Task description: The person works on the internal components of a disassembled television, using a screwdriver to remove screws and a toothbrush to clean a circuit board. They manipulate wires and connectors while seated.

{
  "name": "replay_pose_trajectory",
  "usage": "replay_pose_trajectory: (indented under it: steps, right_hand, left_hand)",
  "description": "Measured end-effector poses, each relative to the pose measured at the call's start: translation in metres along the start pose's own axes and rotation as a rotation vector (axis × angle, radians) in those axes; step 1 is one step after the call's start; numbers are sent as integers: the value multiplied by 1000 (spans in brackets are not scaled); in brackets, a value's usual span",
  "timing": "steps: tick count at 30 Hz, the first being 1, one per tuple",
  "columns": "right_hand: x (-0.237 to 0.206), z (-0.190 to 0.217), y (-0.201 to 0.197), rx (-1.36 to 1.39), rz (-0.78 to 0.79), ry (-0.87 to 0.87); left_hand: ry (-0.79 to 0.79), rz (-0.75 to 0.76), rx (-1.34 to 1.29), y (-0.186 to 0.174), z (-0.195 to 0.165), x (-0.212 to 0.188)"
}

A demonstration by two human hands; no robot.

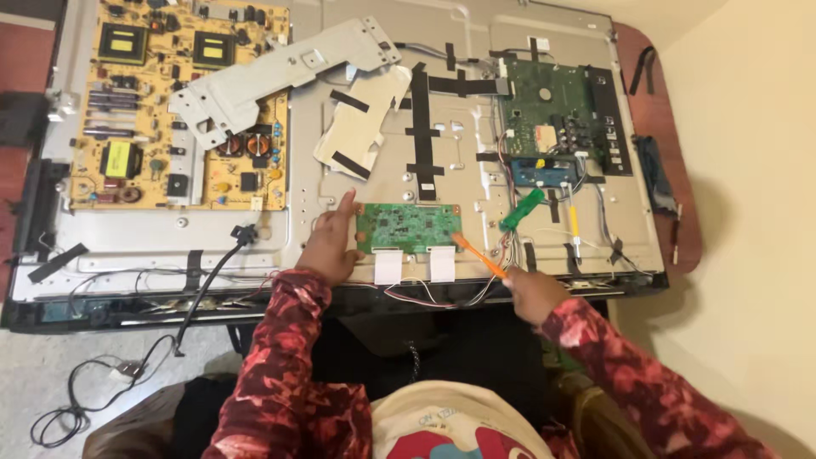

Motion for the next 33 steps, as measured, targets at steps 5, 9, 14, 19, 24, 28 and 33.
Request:
replay_pose_trajectory:
  steps: [5,9,14,19,24,28,33]
  right_hand:
    - [5,21,3,-47,-203,-53]
    - [46,32,-2,-2,-205,-74]
    - [44,31,22,111,-408,-181]
    - [15,19,62,184,-368,-78]
    - [15,9,61,246,-241,-35]
    - [48,23,30,51,-255,-115]
    - [69,66,-2,36,-138,-244]
  left_hand:
    - [62,-18,13,0,-1,-2]
    - [71,-31,74,1,2,-4]
    - [91,8,129,6,3,-4]
    - [144,-18,128,7,9,-7]
    - [124,-3,118,13,20,-7]
    - [117,-4,93,16,24,-7]
    - [102,-15,86,14,21,-9]
Point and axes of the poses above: each hand's wrist, its own x-axis towards the middle knuckle, its own y-axis out of the palm, z = x × y, the point moved 2 cm from there along x, towards the middle knuckle, and after that the axes turned 14 degrees about z, right-handed, at the moved point
